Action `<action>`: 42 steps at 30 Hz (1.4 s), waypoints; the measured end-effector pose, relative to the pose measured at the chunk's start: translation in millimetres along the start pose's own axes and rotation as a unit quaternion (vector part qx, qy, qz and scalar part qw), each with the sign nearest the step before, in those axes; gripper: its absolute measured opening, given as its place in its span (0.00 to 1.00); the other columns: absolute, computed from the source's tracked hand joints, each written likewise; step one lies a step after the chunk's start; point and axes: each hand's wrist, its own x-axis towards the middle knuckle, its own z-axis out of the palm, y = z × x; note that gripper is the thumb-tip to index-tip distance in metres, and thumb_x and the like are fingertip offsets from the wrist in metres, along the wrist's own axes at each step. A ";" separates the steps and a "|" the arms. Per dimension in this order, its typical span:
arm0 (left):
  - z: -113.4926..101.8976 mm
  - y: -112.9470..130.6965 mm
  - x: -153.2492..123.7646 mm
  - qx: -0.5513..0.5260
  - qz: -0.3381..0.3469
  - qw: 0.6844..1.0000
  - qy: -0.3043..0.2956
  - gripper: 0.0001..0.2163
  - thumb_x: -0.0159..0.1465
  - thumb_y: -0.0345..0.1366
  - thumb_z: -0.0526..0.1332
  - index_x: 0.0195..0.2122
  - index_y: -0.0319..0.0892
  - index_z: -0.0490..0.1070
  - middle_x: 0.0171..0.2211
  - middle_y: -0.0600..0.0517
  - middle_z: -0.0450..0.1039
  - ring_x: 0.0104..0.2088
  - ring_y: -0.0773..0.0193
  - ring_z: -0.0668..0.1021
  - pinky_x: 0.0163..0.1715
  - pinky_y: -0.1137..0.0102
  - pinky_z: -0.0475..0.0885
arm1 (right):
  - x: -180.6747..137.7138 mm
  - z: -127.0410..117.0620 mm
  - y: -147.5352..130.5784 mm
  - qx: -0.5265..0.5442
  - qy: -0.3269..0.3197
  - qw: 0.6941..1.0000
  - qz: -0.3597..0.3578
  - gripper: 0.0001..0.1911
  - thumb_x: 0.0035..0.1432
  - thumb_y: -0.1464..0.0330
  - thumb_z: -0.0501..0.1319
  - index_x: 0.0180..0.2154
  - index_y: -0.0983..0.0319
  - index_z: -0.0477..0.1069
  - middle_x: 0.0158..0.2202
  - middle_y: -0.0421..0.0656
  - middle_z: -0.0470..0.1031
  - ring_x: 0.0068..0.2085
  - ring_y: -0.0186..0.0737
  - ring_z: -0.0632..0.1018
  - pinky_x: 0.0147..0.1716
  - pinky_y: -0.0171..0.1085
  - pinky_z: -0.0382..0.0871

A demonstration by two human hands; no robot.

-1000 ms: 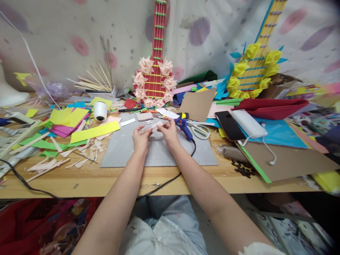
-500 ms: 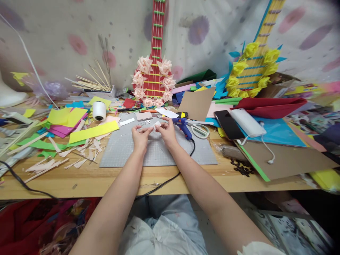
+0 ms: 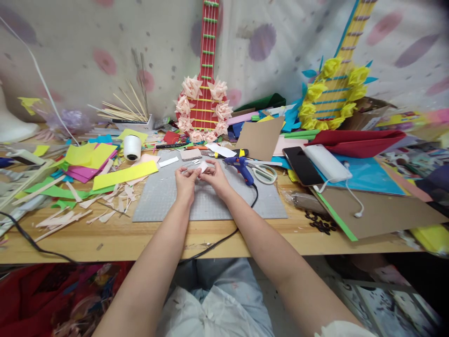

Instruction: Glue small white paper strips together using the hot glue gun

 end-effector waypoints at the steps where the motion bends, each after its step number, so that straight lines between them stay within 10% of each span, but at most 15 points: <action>1: -0.4 -0.7 0.4 -0.003 -0.002 1.000 -0.002 0.26 0.40 0.34 0.69 0.34 0.44 0.52 0.21 0.60 0.69 0.20 0.70 0.73 0.26 0.73 0.65 | 0.2 0.3 1.1 -0.005 -0.005 1.000 0.004 0.29 0.35 0.70 0.66 0.40 0.58 0.55 0.24 0.32 0.69 0.26 0.32 0.73 0.32 0.38 0.70; 18: 0.6 6.2 -6.8 0.006 -0.054 0.998 -0.039 0.24 0.41 0.33 0.69 0.40 0.39 0.66 0.24 0.52 0.73 0.27 0.68 0.76 0.37 0.69 0.68 | 1.8 -5.1 -2.8 -0.067 0.095 0.992 -0.047 0.25 0.38 0.67 0.65 0.40 0.60 0.59 0.28 0.35 0.69 0.30 0.32 0.72 0.34 0.37 0.68; 42: 2.4 4.9 -8.4 0.055 -0.003 0.997 -0.051 0.25 0.39 0.34 0.69 0.30 0.44 0.52 0.22 0.58 0.72 0.26 0.68 0.76 0.36 0.69 0.67 | -1.8 -3.0 -6.7 -0.063 0.093 0.991 -0.072 0.20 0.42 0.67 0.63 0.38 0.59 0.58 0.22 0.33 0.70 0.25 0.32 0.72 0.31 0.35 0.68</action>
